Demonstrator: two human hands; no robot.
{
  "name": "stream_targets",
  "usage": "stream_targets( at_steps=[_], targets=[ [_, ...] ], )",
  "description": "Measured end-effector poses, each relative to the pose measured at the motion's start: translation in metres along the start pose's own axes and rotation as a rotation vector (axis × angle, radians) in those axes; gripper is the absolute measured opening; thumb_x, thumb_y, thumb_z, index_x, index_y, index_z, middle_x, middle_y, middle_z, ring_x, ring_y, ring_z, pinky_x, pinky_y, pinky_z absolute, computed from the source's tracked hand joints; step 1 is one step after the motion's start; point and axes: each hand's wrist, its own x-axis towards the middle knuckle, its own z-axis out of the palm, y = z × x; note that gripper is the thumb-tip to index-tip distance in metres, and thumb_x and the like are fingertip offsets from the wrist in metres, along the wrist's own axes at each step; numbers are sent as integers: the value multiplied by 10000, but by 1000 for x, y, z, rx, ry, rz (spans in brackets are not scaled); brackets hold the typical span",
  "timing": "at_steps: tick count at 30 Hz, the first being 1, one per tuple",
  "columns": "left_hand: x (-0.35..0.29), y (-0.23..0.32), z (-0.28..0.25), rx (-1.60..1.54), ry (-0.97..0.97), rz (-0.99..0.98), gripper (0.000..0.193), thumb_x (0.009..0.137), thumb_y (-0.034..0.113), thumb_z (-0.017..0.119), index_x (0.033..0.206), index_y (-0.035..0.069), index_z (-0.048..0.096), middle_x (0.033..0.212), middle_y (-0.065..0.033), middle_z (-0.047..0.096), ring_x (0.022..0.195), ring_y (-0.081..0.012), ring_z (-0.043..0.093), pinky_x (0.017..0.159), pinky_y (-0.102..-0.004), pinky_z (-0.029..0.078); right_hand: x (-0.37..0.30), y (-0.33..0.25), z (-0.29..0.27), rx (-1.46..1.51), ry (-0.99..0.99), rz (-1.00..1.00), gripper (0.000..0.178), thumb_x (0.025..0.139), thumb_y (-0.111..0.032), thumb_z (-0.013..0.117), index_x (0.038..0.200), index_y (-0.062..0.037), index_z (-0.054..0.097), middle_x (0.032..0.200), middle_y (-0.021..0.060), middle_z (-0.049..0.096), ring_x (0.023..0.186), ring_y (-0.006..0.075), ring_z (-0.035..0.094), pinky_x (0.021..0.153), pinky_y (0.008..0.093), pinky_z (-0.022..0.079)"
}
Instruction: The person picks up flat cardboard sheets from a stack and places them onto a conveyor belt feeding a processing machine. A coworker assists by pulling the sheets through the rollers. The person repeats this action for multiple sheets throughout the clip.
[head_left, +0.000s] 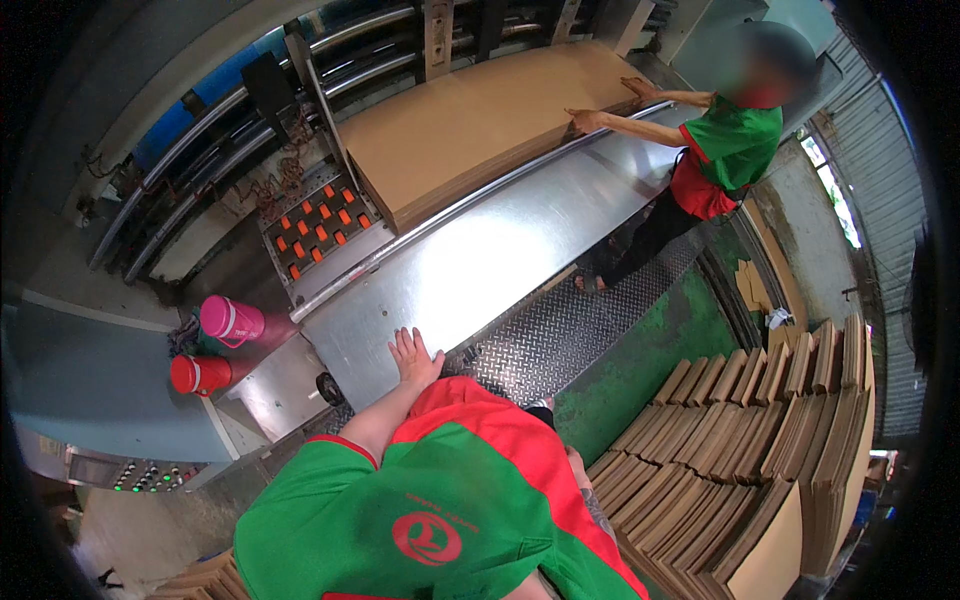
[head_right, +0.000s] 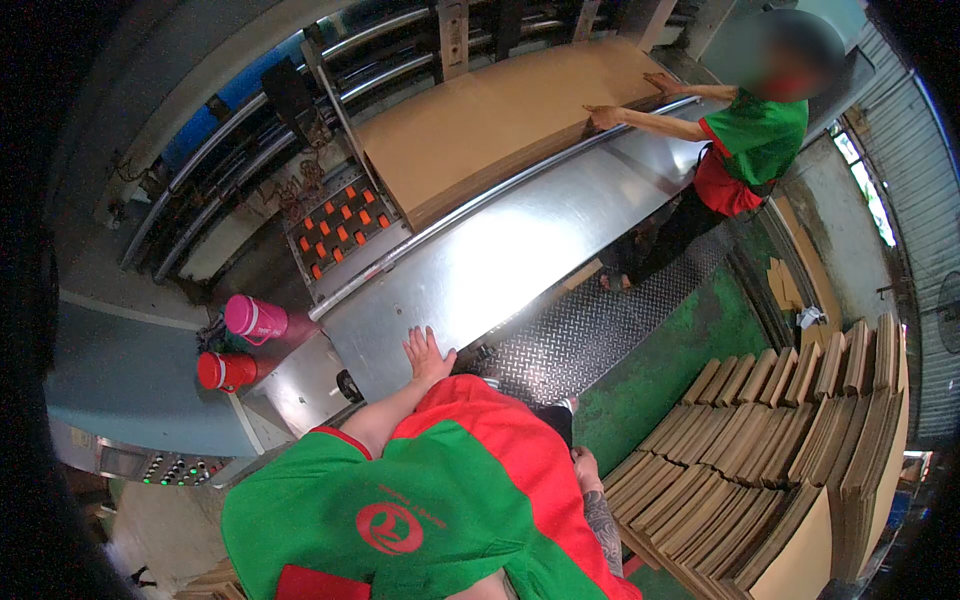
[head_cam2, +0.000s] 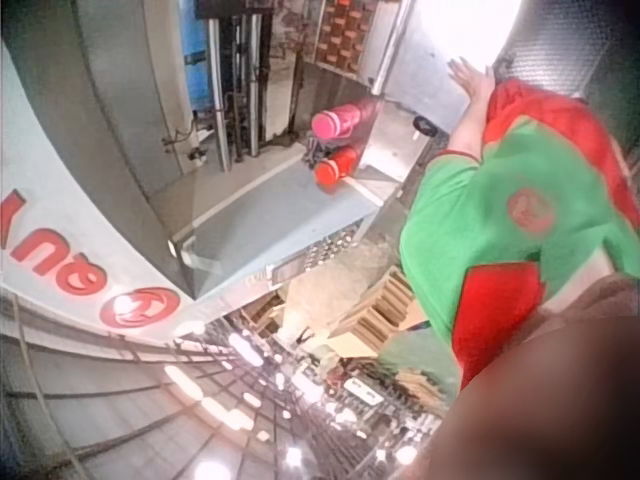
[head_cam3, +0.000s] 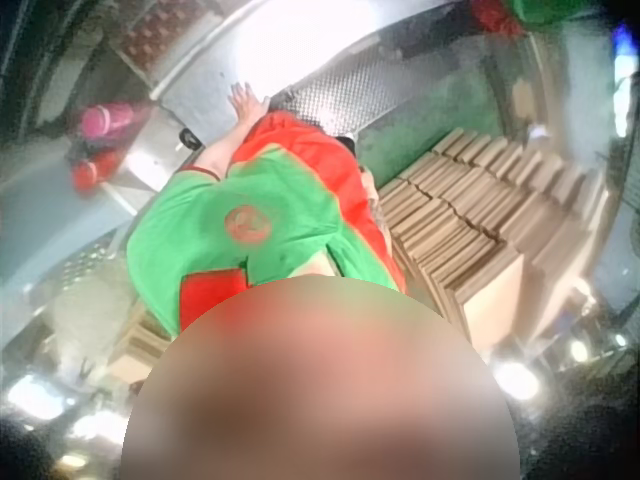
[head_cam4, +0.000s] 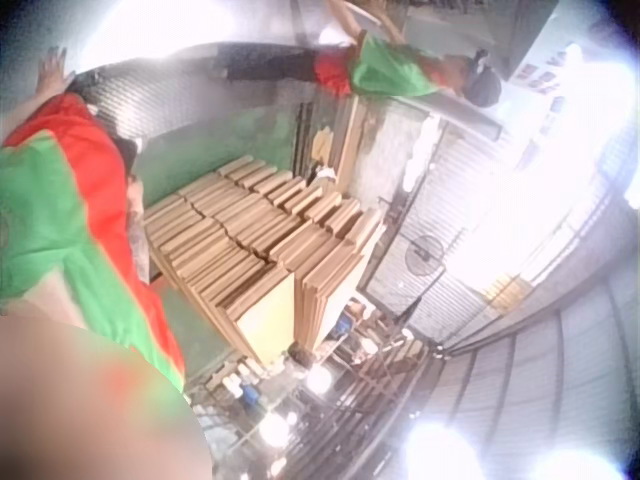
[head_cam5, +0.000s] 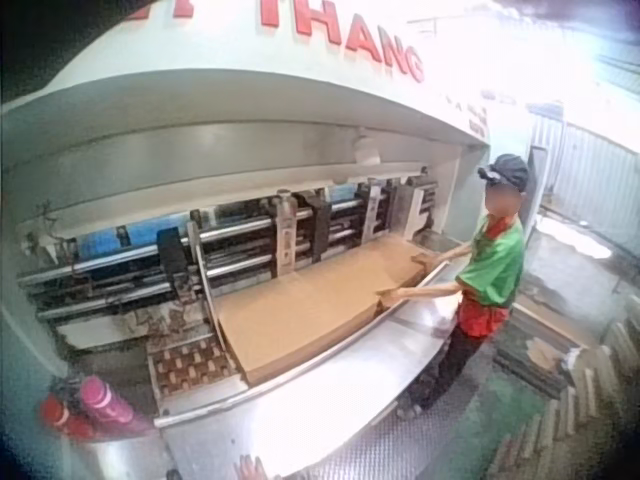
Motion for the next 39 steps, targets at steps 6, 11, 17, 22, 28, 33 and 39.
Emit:
stream_targets(
  at_steps=[6, 11, 17, 22, 28, 33, 39],
  targets=[
    [0, -1, -1, 28, 5, 11, 1045, 948, 577, 655, 1670, -59, 249, 1746, -320, 189, 1651, -476, 78, 1318, -678, 12, -2, -6, -2, -56, -7, -4, 379, 1071, -301, 627, 1307, -19, 722, 1282, 232, 762, 1241, 375, 712, 1037, 447, 545],
    [-1, 0, -3, 27, -7, 9, 1051, 943, 578, 657, 1672, -60, 249, 1745, -316, 195, 1652, -473, 82, 1318, -676, 13, 9, 10, -1, -45, -24, -51, 386, 1057, -313, 635, 1287, -17, 724, 1233, 227, 777, 1199, 374, 730, 1007, 445, 557],
    [-1, -1, -3, 29, -18, 11, 1064, 942, 574, 677, 1676, -62, 243, 1743, -320, 175, 1654, -478, 53, 1317, -677, 16, 29, 33, 16, -73, -35, -25, 415, 1038, -335, 660, 1294, -14, 722, 1213, 222, 784, 1166, 362, 745, 990, 438, 567],
    [0, -1, -3, 49, -72, -14, 1060, 943, 587, 653, 1673, -64, 247, 1745, -313, 190, 1655, -469, 70, 1317, -676, 11, 16, 19, 2, -48, -18, -31, 465, 1032, -355, 668, 1342, -10, 711, 1271, 230, 771, 1213, 361, 735, 1031, 436, 564],
    [0, -2, -6, 19, -89, 4, 1074, 951, 579, 659, 1677, -81, 221, 1741, -341, 167, 1652, -493, 44, 1309, -688, -8, 16, 21, 10, -81, 12, -1, 520, 1024, -403, 676, 1355, -3, 705, 1295, 236, 761, 1241, 363, 726, 1060, 432, 557],
    [0, -5, -2, 30, -40, 34, 1080, 952, 584, 658, 1680, -78, 213, 1743, -343, 155, 1653, -493, 31, 1307, -690, -20, 13, 18, 14, -76, 18, -53, 509, 1027, -408, 656, 1347, -15, 712, 1289, 232, 766, 1231, 361, 729, 1046, 432, 558],
    [2, -7, 2, 29, -43, 36, 1089, 948, 589, 661, 1683, -73, 205, 1746, -341, 150, 1652, -493, 39, 1306, -691, -22, -5, -3, 1, -82, 11, -56, 513, 1014, -427, 672, 1329, -25, 726, 1262, 227, 776, 1221, 358, 733, 1028, 430, 562]
  ],
)
